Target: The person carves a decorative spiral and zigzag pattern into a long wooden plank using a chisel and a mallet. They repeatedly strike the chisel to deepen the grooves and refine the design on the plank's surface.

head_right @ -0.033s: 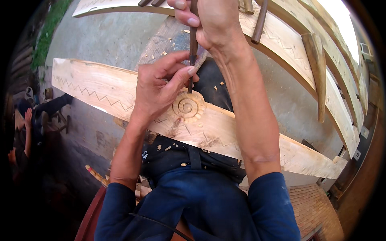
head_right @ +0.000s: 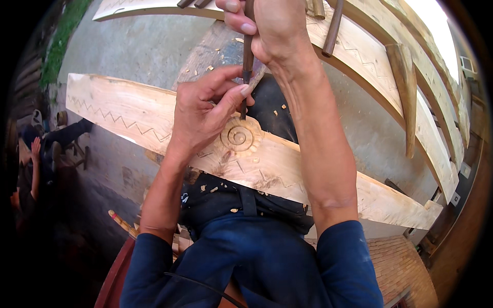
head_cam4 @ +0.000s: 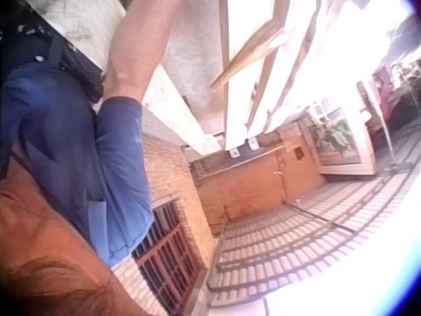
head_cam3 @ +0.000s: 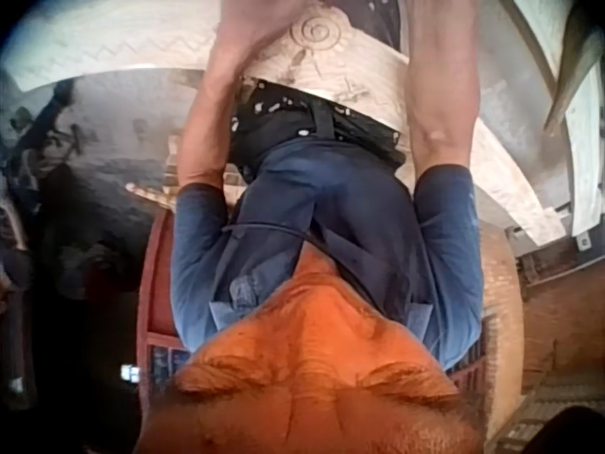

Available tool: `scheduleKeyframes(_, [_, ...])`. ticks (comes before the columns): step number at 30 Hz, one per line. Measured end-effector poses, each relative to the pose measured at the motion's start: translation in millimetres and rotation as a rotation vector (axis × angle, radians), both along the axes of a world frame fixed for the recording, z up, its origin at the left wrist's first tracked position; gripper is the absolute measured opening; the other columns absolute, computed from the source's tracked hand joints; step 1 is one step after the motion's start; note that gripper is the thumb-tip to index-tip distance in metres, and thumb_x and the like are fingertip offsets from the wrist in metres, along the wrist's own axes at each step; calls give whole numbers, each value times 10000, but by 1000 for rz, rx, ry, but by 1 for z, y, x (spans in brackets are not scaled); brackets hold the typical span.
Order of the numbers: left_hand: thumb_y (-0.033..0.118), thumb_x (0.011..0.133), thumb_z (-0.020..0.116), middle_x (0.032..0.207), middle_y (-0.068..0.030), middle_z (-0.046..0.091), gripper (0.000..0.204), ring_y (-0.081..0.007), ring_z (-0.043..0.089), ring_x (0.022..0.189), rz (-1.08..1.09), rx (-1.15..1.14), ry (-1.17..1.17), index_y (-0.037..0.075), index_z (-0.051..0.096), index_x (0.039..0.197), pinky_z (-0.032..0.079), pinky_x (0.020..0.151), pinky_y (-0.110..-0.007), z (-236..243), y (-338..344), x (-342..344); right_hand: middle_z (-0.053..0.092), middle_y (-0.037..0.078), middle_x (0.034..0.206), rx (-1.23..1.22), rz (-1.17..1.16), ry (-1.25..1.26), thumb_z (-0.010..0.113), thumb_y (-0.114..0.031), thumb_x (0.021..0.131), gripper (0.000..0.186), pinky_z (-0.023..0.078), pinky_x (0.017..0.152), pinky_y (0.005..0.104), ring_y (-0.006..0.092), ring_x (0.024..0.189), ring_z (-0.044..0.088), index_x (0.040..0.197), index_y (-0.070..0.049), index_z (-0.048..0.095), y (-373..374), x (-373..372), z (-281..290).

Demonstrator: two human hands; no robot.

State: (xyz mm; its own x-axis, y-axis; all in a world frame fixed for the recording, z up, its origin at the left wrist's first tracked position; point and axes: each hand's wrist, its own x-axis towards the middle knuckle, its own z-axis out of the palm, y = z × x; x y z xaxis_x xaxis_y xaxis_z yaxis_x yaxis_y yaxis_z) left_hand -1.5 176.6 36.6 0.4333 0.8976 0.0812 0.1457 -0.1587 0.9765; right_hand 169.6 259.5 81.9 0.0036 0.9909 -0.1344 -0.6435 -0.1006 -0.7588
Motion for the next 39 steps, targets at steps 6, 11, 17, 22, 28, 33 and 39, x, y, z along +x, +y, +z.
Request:
scheduleKeyframes(6, [23,995,737,774,-76,802,206,-78,705,649,-23,18,104,-47,735,1188,544,602,-246,4,1,-3,496,28,619,-86,28,-29,386,-633,1158,559,249,351,217,77,386,312,865,-162,455,-1,-8,-6])
scheduleKeyframes(11, [24,1001,732,774,-78,802,189,-85,704,641,-55,27,130,-49,733,1175,543,592,-250,6,1,-5,507,36,619,-68,44,-31,389,-637,1156,564,246,345,214,82,382,325,866,-158,453,-2,-5,-13])
scheduleKeyframes(17, [50,985,753,766,-124,791,161,-148,766,666,20,-92,-68,-22,737,1128,578,616,-308,3,1,-4,529,70,614,2,124,11,381,-621,1162,573,272,330,214,99,372,350,856,-144,461,3,-8,9])
scheduleKeyframes(22, [33,1034,720,789,-58,796,184,-67,699,659,-19,-3,-40,-40,739,1202,553,606,-231,0,1,-6,538,77,611,0,150,13,377,-610,1166,569,279,327,214,105,367,363,853,-144,467,3,-7,12])
scheduleKeyframes(28, [24,1033,716,791,-61,794,181,-69,706,662,-18,-11,-28,-40,740,1200,559,602,-228,-1,1,-6,544,78,617,16,120,7,377,-595,1170,559,288,325,213,107,366,362,862,-138,469,2,-5,12])
scheduleKeyframes(33, [17,1033,712,792,-62,794,181,-74,714,667,-22,-7,-15,-41,738,1203,565,605,-228,-1,1,-6,548,81,622,18,107,3,380,-584,1173,551,289,326,214,107,369,362,867,-134,470,4,-5,12])
scheduleKeyframes(39, [18,1030,713,804,-74,800,182,-86,728,687,-22,2,-26,-43,728,1200,574,615,-235,-1,1,-5,541,76,623,61,87,-30,385,-584,1174,550,261,331,217,100,371,339,871,-133,470,0,-9,14])
